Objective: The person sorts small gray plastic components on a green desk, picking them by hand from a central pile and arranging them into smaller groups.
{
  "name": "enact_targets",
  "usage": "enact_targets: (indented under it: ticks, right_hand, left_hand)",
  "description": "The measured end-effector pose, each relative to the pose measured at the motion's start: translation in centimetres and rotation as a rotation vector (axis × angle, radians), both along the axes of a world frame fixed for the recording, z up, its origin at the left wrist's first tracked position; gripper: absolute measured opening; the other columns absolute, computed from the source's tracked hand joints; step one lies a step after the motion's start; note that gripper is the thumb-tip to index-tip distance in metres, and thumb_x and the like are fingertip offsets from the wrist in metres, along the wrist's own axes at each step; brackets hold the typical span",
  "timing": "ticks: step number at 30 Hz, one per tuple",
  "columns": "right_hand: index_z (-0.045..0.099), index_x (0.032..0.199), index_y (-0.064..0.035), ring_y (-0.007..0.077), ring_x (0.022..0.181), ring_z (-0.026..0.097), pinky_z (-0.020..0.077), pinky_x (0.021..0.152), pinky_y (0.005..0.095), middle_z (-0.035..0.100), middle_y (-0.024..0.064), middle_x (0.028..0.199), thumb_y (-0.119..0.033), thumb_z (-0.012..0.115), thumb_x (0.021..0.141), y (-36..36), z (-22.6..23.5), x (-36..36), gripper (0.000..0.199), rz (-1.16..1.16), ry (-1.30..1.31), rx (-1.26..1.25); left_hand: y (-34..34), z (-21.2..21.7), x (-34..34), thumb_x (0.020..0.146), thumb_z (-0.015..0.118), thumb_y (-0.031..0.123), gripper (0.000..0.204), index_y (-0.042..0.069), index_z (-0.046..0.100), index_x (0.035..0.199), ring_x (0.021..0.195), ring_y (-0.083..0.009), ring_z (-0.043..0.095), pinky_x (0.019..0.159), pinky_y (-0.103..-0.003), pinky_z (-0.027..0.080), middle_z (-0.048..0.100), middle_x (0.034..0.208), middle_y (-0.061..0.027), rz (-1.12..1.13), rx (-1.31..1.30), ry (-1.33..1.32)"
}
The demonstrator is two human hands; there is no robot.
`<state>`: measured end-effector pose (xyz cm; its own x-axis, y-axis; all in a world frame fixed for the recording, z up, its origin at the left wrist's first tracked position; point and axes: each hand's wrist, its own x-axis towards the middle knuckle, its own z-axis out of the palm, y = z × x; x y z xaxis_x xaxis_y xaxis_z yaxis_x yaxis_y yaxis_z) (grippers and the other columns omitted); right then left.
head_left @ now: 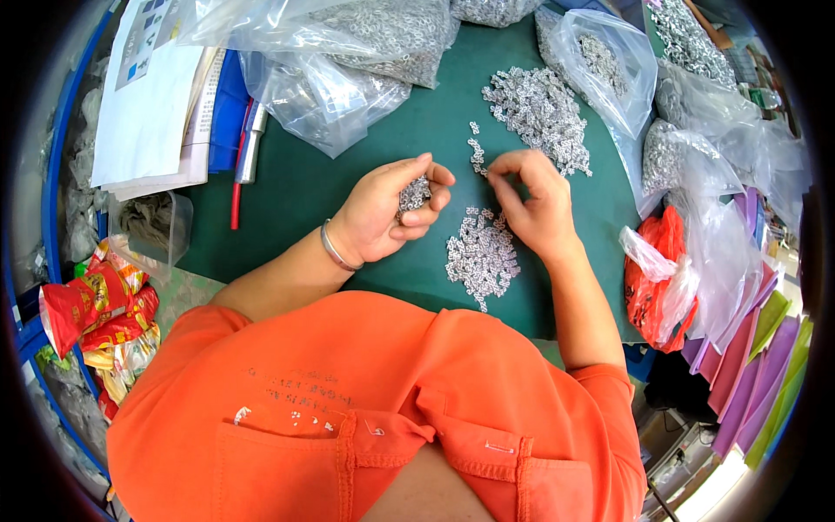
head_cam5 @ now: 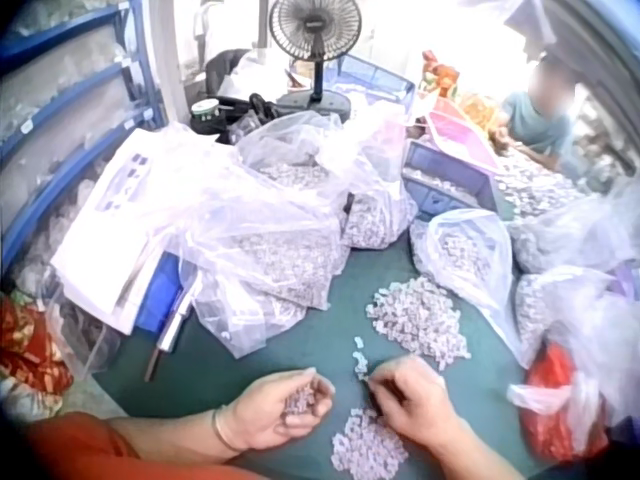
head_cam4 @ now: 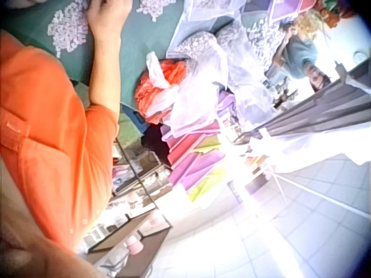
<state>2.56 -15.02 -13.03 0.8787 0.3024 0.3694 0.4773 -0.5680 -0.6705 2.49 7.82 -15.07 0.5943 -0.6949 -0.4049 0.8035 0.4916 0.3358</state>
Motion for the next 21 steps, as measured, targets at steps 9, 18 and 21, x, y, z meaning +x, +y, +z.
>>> enact_targets:
  ticks: [9,18,21]
  right_hand:
    - [0.064,0.090,-0.0008,0.0256,0.069,0.067,0.0544,0.066,0.0337,0.066,0.0129,0.081,0.001,0.070,0.080,0.8,-0.6,1.5,0.012,-0.249,0.189,0.060]
    - [0.065,0.096,-0.0018,0.0265,0.074,0.066,0.0533,0.068,0.0352,0.068,0.0132,0.088,0.006,0.064,0.083,-2.2,-0.6,1.2,0.015,-0.290,0.076,0.038]
    - [0.065,0.096,-0.0034,0.0269,0.081,0.066,0.0537,0.074,0.0354,0.069,0.0114,0.092,0.009,0.061,0.084,-2.4,-0.7,0.9,0.018,-0.105,-0.015,-0.109]
  left_hand:
    - [-0.1,-0.1,0.0,0.108,0.035,0.034,0.037,0.003,0.057,0.105,0.052,-0.0039,0.038,0.040,-0.017,0.028,0.055,0.084,-0.0045,0.007,-0.005,0.015]
    - [0.0,-0.1,0.0,0.108,0.035,0.033,0.037,0.003,0.057,0.105,0.051,-0.0041,0.038,0.040,-0.017,0.028,0.055,0.084,-0.0046,0.009,-0.015,0.010]
    - [0.0,-0.1,0.0,0.108,0.035,0.034,0.037,0.003,0.057,0.105,0.051,-0.0040,0.038,0.040,-0.017,0.028,0.055,0.083,-0.0046,0.011,-0.006,0.010]
